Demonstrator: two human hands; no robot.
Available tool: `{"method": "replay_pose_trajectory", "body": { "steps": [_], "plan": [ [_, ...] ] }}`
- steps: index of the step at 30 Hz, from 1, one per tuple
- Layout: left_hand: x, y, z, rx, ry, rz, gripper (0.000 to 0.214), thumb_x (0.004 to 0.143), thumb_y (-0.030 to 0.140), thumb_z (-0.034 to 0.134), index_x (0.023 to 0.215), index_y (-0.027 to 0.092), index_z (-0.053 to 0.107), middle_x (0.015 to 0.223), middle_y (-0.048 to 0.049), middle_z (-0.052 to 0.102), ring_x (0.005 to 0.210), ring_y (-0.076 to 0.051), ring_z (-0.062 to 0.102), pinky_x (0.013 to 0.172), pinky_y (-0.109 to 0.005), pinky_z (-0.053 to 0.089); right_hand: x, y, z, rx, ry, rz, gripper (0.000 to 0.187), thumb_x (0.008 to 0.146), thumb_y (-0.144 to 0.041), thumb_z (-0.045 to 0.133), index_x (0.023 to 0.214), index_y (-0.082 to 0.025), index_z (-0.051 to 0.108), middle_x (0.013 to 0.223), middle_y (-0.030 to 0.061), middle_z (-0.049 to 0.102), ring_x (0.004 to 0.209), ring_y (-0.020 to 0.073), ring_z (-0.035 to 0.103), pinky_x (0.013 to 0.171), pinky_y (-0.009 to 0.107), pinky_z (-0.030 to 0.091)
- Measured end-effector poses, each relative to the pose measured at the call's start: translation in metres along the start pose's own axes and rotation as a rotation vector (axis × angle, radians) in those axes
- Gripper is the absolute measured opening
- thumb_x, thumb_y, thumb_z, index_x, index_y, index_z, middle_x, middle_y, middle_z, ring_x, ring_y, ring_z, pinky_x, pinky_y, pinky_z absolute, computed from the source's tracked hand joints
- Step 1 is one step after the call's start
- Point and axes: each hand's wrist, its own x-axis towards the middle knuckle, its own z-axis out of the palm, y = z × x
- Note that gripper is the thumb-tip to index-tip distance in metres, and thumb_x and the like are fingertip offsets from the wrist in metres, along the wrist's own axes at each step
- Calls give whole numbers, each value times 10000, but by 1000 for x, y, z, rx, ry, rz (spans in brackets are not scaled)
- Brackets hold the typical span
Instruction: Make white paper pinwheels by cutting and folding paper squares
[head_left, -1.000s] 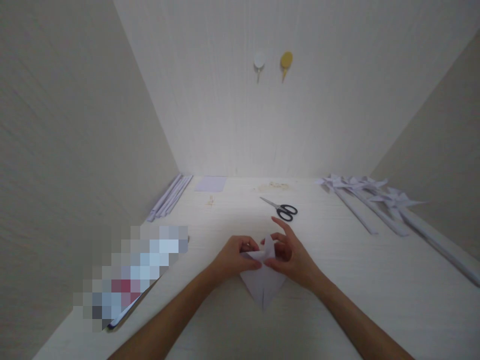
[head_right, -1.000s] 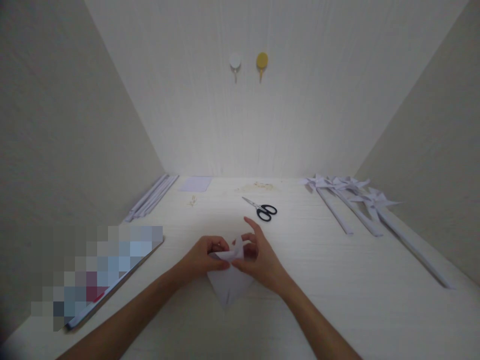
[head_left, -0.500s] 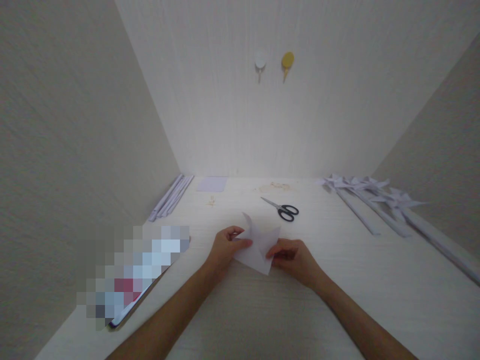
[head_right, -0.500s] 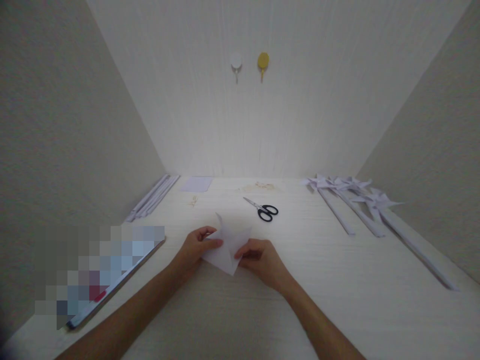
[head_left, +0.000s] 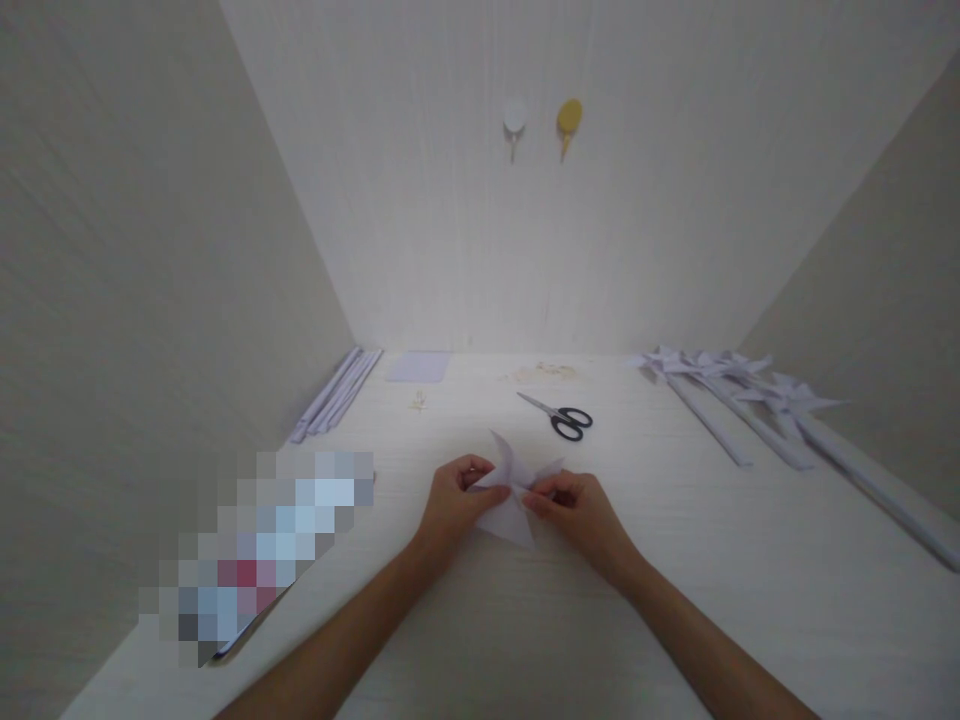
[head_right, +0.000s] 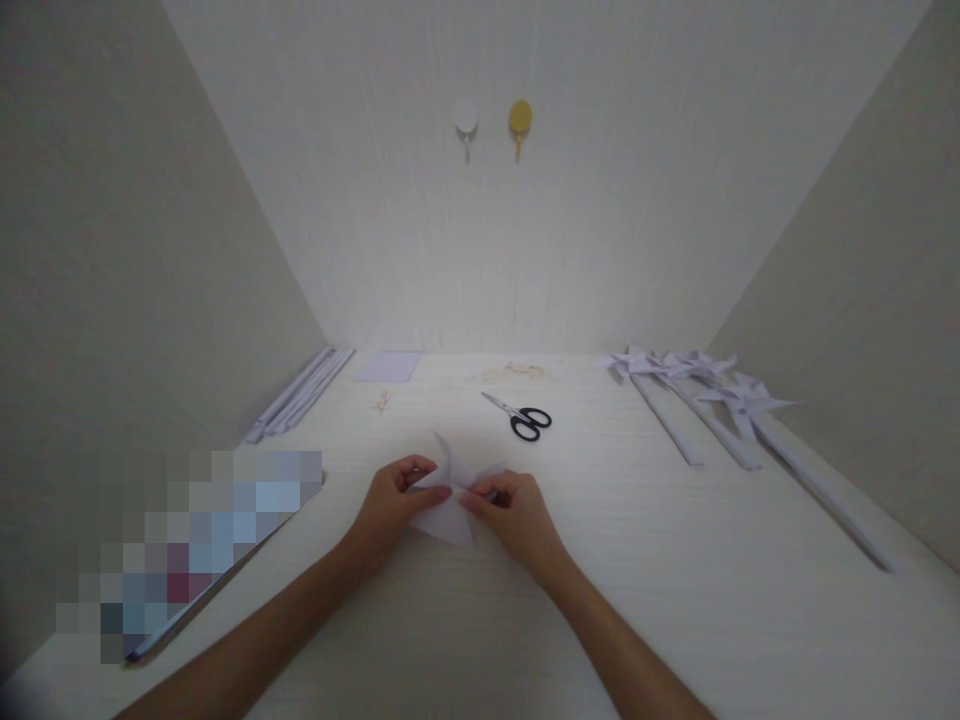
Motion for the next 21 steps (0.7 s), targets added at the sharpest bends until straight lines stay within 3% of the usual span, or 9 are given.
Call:
{"method": "replay_pose_trajectory", "body": {
  "steps": [14, 21],
  "plan": [
    [-3, -1, 3, 30, -24, 22, 261, 467, 172, 694, 646, 136, 507, 603, 7, 624, 502, -102, 546, 472, -187, 386, 0, 1, 2, -58, 52, 25, 191, 620, -300, 591, 519, -140, 613, 454, -10, 517, 429, 91, 415, 409, 210, 297],
    [-3, -2, 3, 6, -42, 40, 263, 476, 190, 698, 650, 137, 509, 628, -4, 626, 526, -113, 556, 504, -205, 411, -2, 0, 5, 130, 95, 81, 175, 595, -297, 621, 648, -160, 525, 531, -20, 531, 468, 102, 468, 436, 217, 362]
  ]
}}
